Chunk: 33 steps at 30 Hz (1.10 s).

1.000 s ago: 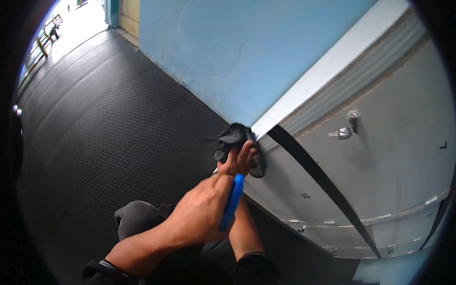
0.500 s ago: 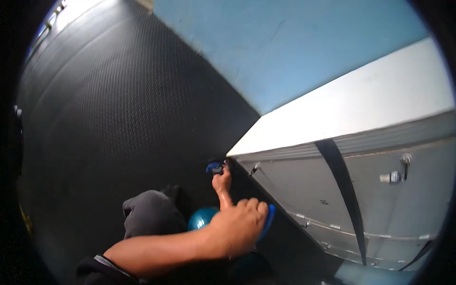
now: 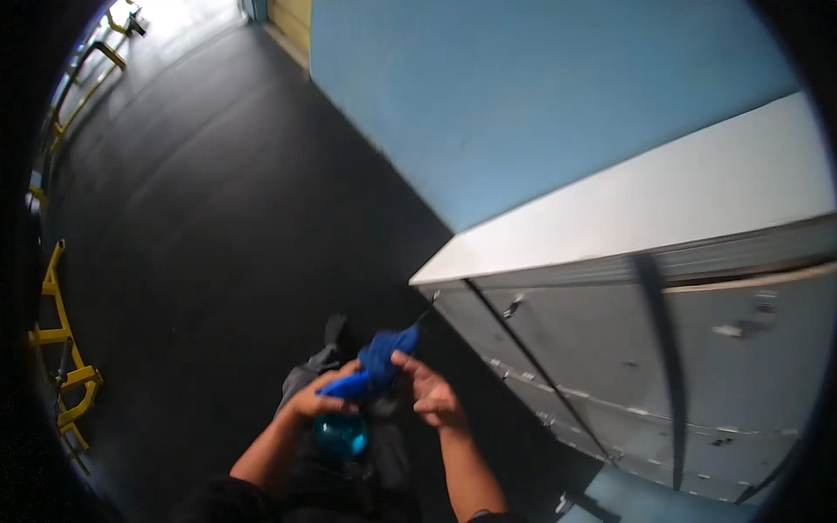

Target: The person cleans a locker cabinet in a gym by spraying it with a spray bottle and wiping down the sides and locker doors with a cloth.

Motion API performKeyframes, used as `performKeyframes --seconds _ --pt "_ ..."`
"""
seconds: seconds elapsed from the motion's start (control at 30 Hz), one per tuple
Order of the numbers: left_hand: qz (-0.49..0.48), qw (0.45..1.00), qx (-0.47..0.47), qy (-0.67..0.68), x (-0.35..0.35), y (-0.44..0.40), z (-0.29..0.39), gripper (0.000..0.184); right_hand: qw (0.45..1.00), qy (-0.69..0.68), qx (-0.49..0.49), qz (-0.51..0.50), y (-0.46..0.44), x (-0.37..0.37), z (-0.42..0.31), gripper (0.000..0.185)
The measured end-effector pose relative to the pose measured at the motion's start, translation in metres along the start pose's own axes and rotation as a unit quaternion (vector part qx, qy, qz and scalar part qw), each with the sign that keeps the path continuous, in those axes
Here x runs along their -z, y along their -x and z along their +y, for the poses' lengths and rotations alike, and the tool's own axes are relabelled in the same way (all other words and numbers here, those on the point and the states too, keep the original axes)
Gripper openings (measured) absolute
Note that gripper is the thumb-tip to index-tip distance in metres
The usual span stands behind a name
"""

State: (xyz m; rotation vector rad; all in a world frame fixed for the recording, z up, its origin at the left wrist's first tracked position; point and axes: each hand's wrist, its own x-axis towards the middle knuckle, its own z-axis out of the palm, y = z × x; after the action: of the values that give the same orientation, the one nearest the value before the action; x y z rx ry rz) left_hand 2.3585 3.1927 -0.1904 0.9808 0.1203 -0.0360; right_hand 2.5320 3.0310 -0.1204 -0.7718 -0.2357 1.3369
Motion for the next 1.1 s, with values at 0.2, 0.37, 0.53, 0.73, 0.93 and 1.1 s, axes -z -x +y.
performKeyframes --seconds 0.2,0.37,0.53,0.73,0.93,1.1 --pt "0.012 1.0 -0.008 0.019 -0.068 0.069 0.175 0.043 0.947 0.269 0.029 0.174 0.03 -0.145 -0.029 0.036" --pt "-0.019 0.957 -0.169 -0.235 -0.011 0.07 0.26 0.045 0.914 0.268 0.258 0.161 -0.022 -0.23 -0.055 0.044" --pt "0.019 0.837 -0.263 -0.48 0.056 0.075 0.362 0.056 0.825 0.447 0.222 0.263 -0.1 -0.237 -0.056 0.053" --pt "-0.091 0.756 -0.307 -0.57 0.078 0.006 0.474 0.056 0.687 0.408 0.384 0.463 -0.171 -0.275 -0.07 0.051" --pt "-0.359 0.694 -0.263 -0.566 0.021 -0.09 0.514 0.057 0.687 0.26 0.472 0.487 -0.222 -0.211 -0.111 0.031" --pt "-0.54 0.603 -0.337 -0.482 0.006 -0.168 0.534 0.059 0.798 0.01 0.602 0.031 -0.251 -0.219 -0.198 0.036"
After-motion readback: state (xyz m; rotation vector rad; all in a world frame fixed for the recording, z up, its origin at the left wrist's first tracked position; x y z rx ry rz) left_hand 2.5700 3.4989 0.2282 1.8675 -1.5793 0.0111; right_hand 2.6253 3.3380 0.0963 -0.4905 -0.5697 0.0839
